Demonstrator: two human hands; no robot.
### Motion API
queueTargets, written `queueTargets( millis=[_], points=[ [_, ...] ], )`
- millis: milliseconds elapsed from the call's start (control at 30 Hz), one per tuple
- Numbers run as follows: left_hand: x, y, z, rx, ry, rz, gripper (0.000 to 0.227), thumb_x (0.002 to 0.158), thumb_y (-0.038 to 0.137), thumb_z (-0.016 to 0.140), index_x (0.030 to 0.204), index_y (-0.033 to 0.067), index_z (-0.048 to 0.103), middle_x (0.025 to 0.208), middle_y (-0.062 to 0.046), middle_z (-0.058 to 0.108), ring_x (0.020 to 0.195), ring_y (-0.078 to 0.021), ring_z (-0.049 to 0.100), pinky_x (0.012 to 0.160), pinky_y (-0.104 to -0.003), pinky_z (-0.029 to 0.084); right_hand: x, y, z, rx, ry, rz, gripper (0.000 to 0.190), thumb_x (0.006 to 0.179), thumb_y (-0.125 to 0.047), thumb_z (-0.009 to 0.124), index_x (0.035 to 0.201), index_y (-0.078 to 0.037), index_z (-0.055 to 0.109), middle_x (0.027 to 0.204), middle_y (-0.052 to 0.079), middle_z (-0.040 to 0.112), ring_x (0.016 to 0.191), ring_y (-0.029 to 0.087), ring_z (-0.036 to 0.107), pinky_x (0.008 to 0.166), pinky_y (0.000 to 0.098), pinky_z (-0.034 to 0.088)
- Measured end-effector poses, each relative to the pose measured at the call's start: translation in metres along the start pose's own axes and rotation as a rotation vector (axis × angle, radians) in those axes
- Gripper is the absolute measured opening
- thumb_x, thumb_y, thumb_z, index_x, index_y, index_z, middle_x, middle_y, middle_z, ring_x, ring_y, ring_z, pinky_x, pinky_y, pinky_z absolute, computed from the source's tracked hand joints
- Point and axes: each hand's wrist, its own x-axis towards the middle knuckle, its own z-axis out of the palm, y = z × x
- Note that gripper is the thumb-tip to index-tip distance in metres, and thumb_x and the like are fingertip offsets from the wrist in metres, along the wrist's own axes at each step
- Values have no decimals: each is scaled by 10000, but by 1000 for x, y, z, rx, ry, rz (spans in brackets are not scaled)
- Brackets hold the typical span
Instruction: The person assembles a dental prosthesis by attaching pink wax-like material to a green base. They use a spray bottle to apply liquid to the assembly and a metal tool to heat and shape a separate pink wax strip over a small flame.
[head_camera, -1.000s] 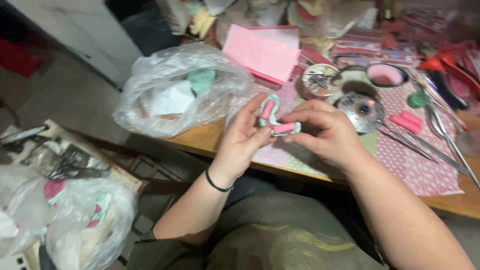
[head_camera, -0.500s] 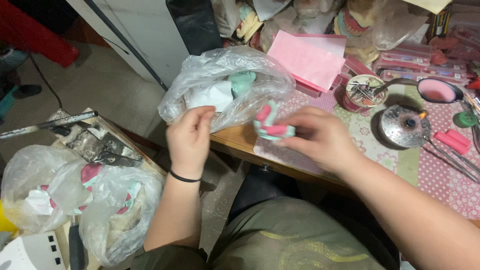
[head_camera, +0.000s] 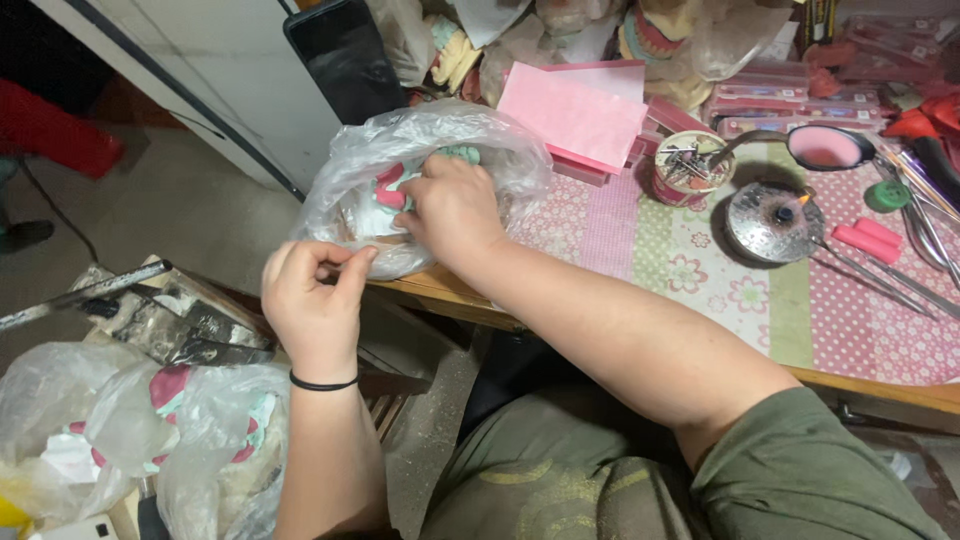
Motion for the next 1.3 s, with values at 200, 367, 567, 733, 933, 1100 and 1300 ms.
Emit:
queueTargets(
  millis=[200, 367, 567, 733, 933, 1100, 1300],
  points=[
    [21, 15, 1, 209, -39, -23, 134, 911, 86, 876, 1012, 100, 790, 1460, -169, 529, 1356, -425, 409, 1110, -610, 347, -10, -1, -31, -31, -25, -127, 566, 713, -285, 908, 1220, -147, 698, 878, 24, 632, 850, 270, 679, 736, 427, 507],
    [26, 2, 10, 292, -191, -78, 400, 867, 108, 874, 1235, 24, 742, 1489, -235, 529, 1348, -446, 446, 1070, -627, 381, -16, 27, -80, -183, 152, -256, 488, 839, -134, 791, 1301, -89, 640, 1076, 119, 626, 1002, 321, 631, 793, 420, 487],
    [28, -2, 9, 299, -183, -60, 733, 814, 40, 835, 1477, 22, 522, 1446, -252, 525, 1138, -517, 635, 927, -630, 524, -29, 36, -128, -372, -5, -130, 1147, 581, -439, 986, 1523, -13, 491, 1097, 138, 652, 1061, 326, 565, 840, 422, 446],
    [34, 8, -7, 366, -198, -22, 597, 884, -120, 611, 1460, 27, 565, 1376, -226, 583, 914, -433, 752, 811, -507, 616, -35, 77, -101, -427, 8, -191, 391, 663, -314, 901, 1023, -211, 790, 809, -6, 655, 840, 222, 601, 729, 367, 444],
    [36, 18, -13, 62, -178, -27, 605, 872, -159, 432, 1414, 24, 630, 1338, -203, 640, 1186, -443, 677, 974, -525, 535, -28, 67, -105, -37, 69, -4, 104, 902, -132, 705, 1006, -128, 701, 928, 67, 624, 802, 317, 688, 669, 392, 541],
    [42, 65, 7, -4, -493, 48, 1442, 475, 619, 987, 1605, 5, 335, 1390, -386, 509, 1119, -673, 602, 932, -763, 503, -31, 60, -85, 156, -52, -128, 125, 962, -238, 647, 947, -119, 610, 817, 102, 601, 800, 381, 696, 698, 465, 565],
    [35, 41, 48, 107, -499, 170, 654, 817, 25, 741, 1432, 228, 644, 1327, -55, 662, 1122, -347, 723, 906, -462, 591, -34, 50, -97, 336, -53, -86, 304, 998, -339, 653, 1173, -119, 537, 940, 165, 614, 923, 441, 689, 753, 549, 563]
  ],
)
